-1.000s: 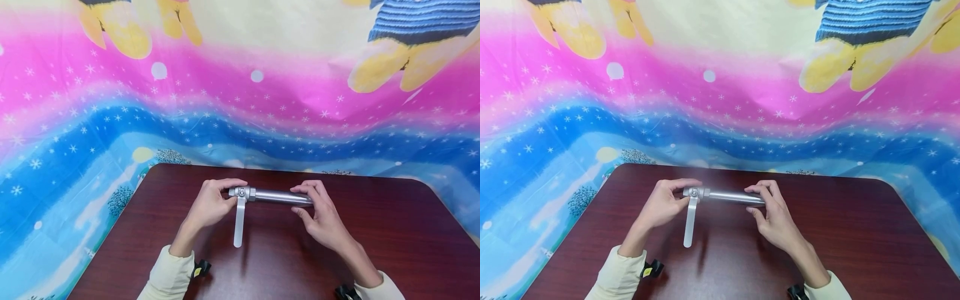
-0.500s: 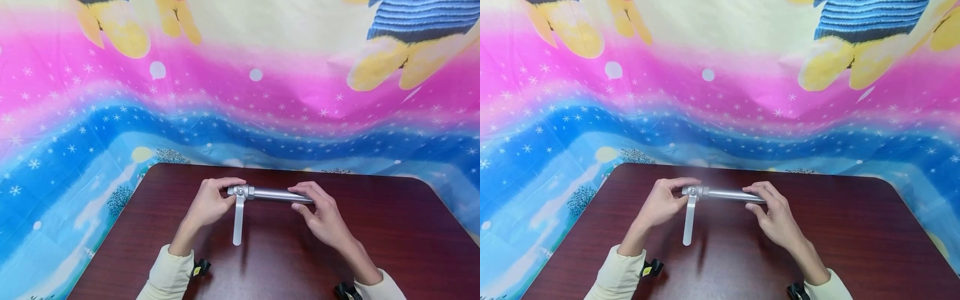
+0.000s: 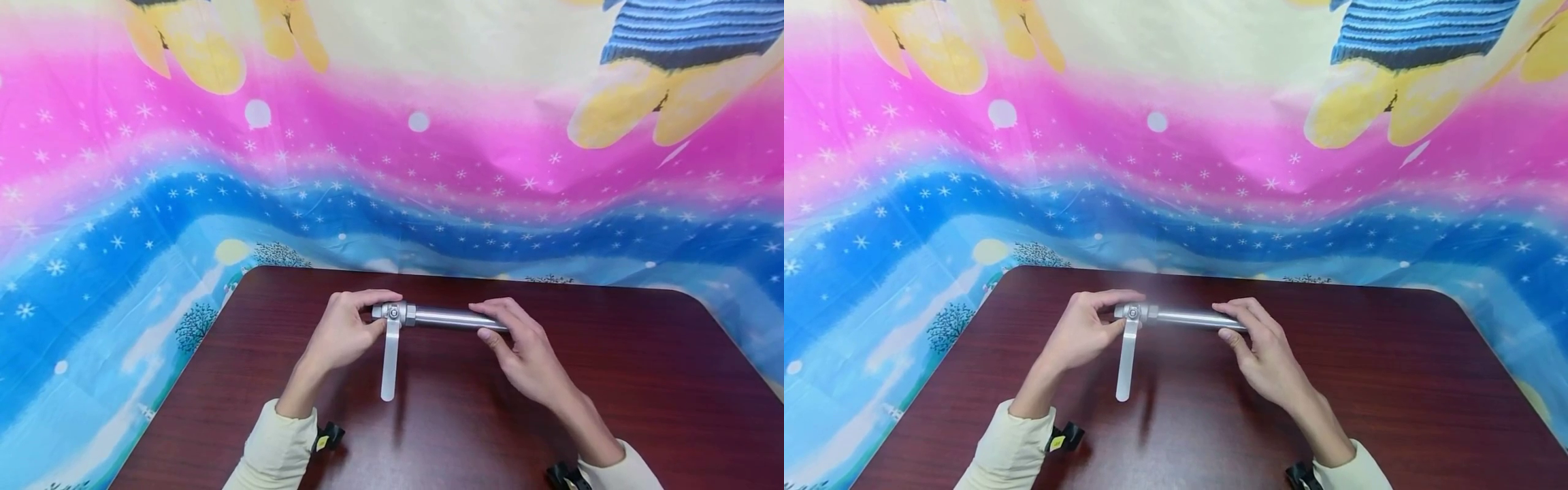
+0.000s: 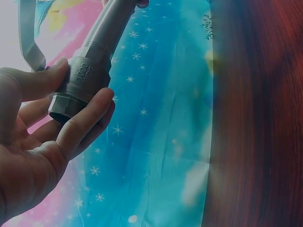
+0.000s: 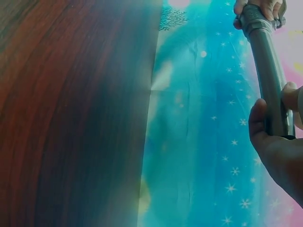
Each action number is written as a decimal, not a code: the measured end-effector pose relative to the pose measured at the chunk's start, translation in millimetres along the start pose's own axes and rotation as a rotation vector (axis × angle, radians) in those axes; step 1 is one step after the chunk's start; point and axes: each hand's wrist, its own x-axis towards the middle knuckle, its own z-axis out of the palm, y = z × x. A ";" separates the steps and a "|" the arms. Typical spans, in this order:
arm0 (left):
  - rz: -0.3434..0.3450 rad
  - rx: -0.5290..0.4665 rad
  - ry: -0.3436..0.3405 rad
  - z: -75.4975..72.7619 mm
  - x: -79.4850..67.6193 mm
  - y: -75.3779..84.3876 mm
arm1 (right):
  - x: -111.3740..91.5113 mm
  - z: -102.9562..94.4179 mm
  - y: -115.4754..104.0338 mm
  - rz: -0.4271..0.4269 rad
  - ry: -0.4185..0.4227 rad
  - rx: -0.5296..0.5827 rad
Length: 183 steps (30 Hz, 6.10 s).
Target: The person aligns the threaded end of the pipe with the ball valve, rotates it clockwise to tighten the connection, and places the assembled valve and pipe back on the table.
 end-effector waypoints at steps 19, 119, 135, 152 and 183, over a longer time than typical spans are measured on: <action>-0.006 -0.007 0.000 -1.1 -0.2 0.4 | 0.4 -0.9 0.1 -0.042 0.015 -0.029; 0.033 0.009 0.029 0.6 -0.1 1.1 | -1.4 2.5 -2.6 0.013 -0.011 0.054; 0.025 0.021 0.032 0.6 0.3 0.8 | -0.2 3.5 -2.5 0.007 0.025 0.039; -0.011 0.001 0.028 1.7 -0.1 0.1 | 0.0 1.4 -0.3 0.001 0.032 0.040; 0.048 0.064 0.072 0.4 -0.7 1.2 | 4.2 -2.5 -5.3 0.135 -0.107 0.061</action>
